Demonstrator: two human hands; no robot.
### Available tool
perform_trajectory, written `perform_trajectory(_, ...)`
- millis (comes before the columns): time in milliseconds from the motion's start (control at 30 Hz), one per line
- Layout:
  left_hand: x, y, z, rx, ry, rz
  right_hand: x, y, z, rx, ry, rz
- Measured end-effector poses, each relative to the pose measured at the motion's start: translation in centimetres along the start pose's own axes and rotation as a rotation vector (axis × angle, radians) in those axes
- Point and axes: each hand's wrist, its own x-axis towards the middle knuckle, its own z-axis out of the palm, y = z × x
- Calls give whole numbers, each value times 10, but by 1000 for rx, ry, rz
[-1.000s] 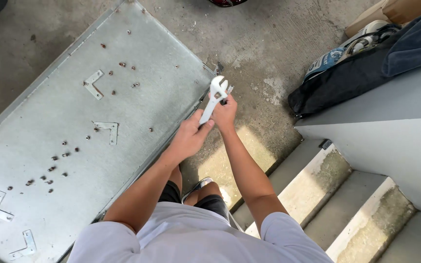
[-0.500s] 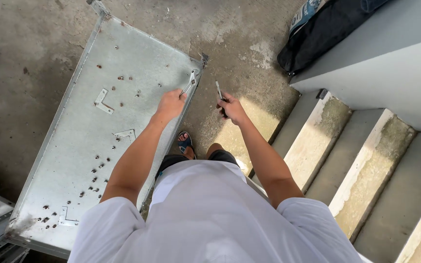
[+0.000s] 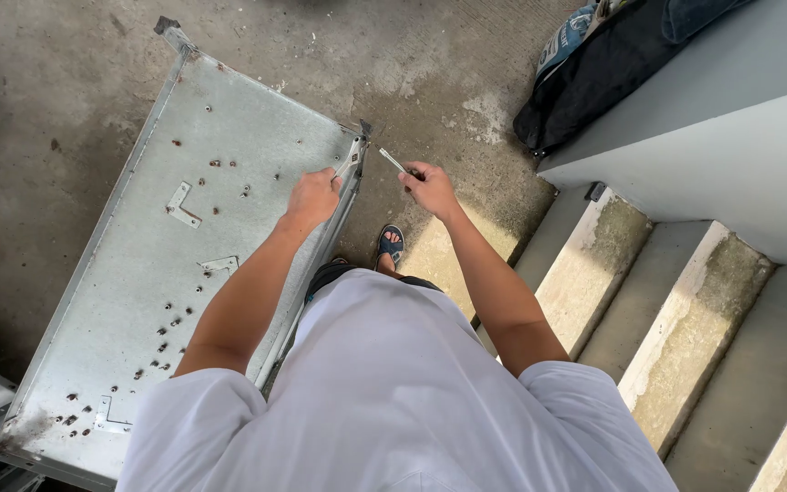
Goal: Use a wrench and screwdriver to remove screws and brackets from a metal panel.
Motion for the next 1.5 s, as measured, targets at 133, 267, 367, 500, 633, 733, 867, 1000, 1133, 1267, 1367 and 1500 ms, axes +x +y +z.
perform_trajectory(133, -8, 10, 6, 12, 60, -18, 16, 5, -7, 12, -43, -65)
perform_trajectory(267, -15, 10, 15, -11, 86, -51, 27, 6, -11, 14, -98, -80)
perform_trajectory(367, -7, 2, 24, -13, 138, -23, 36, 10, -14, 13, -114, -71)
perform_trajectory(500, -3, -3, 34, 37, 184, 42, 30, -2, -21, 116, -179, 32)
perform_trajectory(633, 1, 4, 13, 74, 163, 68, 48, 14, -26, 439, -288, 225)
perform_trajectory(733, 4, 12, 12, 77, 84, 42, 59, 22, -35, 527, -419, 268)
perform_trajectory(867, 5, 0, 45, 116, 137, 37, 72, 21, -43, 692, -745, 518)
perform_trajectory(1000, -2, -6, 68, 88, 234, 56, 92, 33, -49, 746, -883, 590)
perform_trajectory(1133, -3, -2, 50, 57, 230, 59, 100, 47, -46, 843, -987, 615)
perform_trajectory(1267, 12, 23, 9, 92, 81, -20, 87, 23, -49, 660, -849, 546)
perform_trajectory(1367, 22, 22, 9, 123, 9, -32, 78, 24, -47, 620, -814, 518)
perform_trajectory(1500, 57, 19, 14, 257, -82, -31, 96, 43, -49, 828, -988, 612)
